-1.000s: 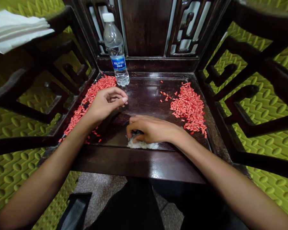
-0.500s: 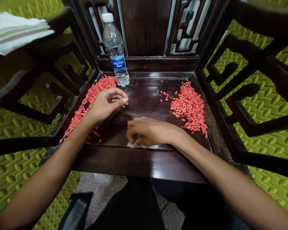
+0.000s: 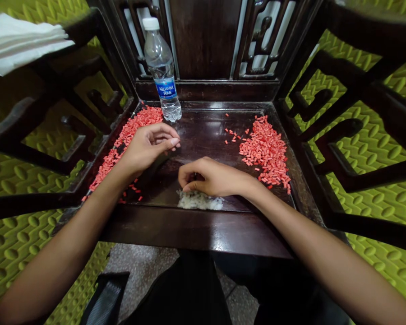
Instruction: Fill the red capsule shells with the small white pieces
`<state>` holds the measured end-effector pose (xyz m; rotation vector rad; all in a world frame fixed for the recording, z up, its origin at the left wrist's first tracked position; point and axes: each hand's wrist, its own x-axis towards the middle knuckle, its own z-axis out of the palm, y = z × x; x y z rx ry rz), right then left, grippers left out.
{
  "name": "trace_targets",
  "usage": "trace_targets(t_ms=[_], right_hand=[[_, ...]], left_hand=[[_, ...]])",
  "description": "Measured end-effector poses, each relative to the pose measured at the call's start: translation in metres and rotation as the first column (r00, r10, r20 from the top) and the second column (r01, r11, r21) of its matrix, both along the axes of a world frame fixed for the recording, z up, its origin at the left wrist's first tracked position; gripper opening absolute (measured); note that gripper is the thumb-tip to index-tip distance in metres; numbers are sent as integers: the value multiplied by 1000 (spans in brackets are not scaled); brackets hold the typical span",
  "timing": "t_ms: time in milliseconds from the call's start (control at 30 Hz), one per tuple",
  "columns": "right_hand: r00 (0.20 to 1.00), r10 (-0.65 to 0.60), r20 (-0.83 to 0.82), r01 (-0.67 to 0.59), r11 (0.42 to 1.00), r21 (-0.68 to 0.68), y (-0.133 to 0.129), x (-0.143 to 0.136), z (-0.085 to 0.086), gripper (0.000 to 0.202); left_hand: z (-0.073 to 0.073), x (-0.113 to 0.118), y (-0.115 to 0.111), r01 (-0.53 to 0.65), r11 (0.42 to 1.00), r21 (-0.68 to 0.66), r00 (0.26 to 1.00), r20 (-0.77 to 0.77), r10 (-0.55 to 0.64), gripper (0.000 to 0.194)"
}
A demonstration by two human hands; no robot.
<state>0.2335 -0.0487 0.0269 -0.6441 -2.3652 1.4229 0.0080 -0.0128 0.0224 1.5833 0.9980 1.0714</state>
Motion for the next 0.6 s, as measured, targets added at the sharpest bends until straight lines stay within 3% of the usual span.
trace_targets(t_ms=[133,400,600], right_hand=[[993,-108,-43,104,991,-82,0,1,2,12],[979,-169,-110,158,982,-104,3,3,4,10],[897,-378,-231,329,918,-223,3,2,3,14]], left_hand=[[3,-1,-2,5,998,-56,998,57,-1,29],[3,-3,-3,33,994,-108,994,105,-21,40],[3,-3,-4,80,988,-130,983,174,-56,42]])
